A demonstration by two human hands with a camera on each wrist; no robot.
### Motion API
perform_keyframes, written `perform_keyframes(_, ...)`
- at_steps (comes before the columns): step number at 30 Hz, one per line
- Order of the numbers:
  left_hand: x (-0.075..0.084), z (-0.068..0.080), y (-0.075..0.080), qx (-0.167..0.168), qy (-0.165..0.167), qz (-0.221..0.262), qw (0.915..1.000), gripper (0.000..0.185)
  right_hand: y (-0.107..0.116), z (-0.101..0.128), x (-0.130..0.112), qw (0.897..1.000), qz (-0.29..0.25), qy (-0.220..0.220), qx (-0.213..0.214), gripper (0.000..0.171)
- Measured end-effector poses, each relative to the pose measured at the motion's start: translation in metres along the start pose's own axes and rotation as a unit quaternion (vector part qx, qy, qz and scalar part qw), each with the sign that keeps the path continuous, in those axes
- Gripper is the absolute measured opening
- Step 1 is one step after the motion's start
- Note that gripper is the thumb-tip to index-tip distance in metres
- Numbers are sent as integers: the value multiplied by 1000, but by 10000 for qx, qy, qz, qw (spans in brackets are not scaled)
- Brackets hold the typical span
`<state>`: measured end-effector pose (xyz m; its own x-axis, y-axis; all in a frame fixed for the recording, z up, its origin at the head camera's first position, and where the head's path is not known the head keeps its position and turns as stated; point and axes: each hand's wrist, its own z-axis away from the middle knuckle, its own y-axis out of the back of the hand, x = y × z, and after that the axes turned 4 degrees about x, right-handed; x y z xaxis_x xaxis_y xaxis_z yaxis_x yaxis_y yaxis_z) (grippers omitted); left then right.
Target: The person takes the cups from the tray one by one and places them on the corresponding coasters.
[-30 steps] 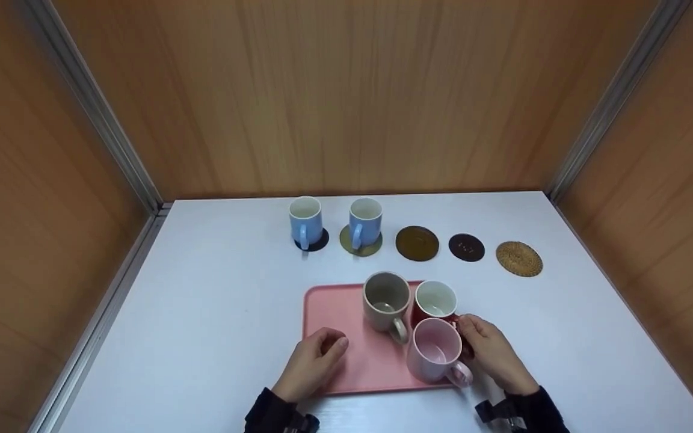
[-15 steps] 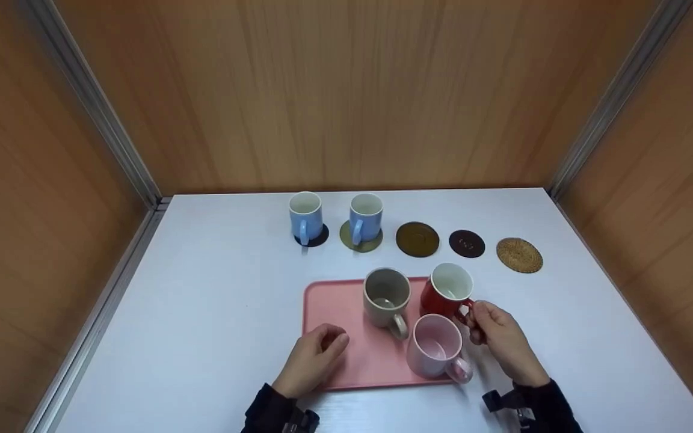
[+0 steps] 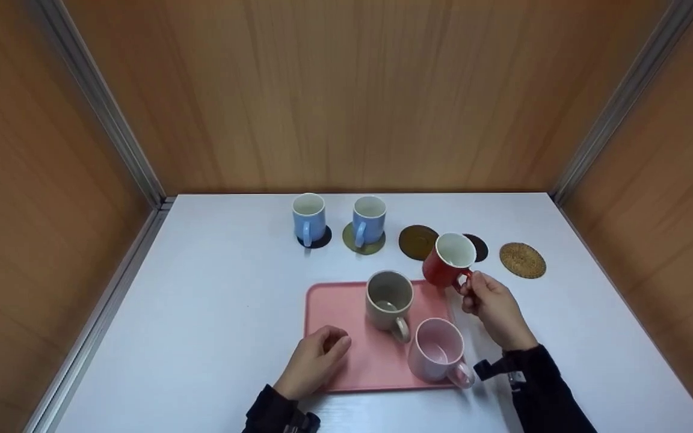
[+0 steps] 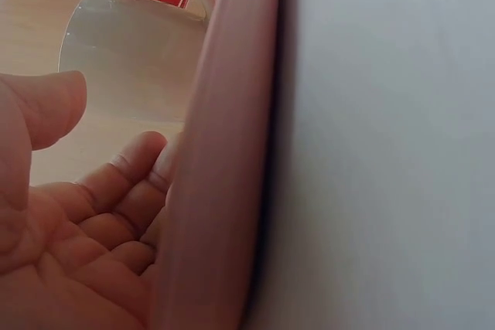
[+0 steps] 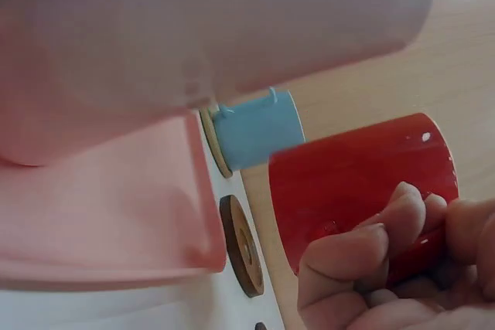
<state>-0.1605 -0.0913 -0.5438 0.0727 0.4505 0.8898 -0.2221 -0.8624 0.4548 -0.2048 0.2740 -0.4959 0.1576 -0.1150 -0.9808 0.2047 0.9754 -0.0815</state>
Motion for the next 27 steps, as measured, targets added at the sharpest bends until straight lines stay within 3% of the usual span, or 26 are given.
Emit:
perform_keyframes(7,-1,-1,2,15,-54,1,10000,33,-18,-55,-15,9991,173,-170,-340,37)
perform_keyframes(13,-1,0,-1,-31,-36,62,10000,31,-33,-94,-22,9962,435,-625,-418,32)
perform_keyframes(19,0,0,0,-75,24,87,9999,30,-48,-116,-23,9935,613,-853,-430,33)
perform_keyframes(27,0,1,1,-22,26,119,9999,31,-66,-131,-18,9933,189,-1082,-349,31)
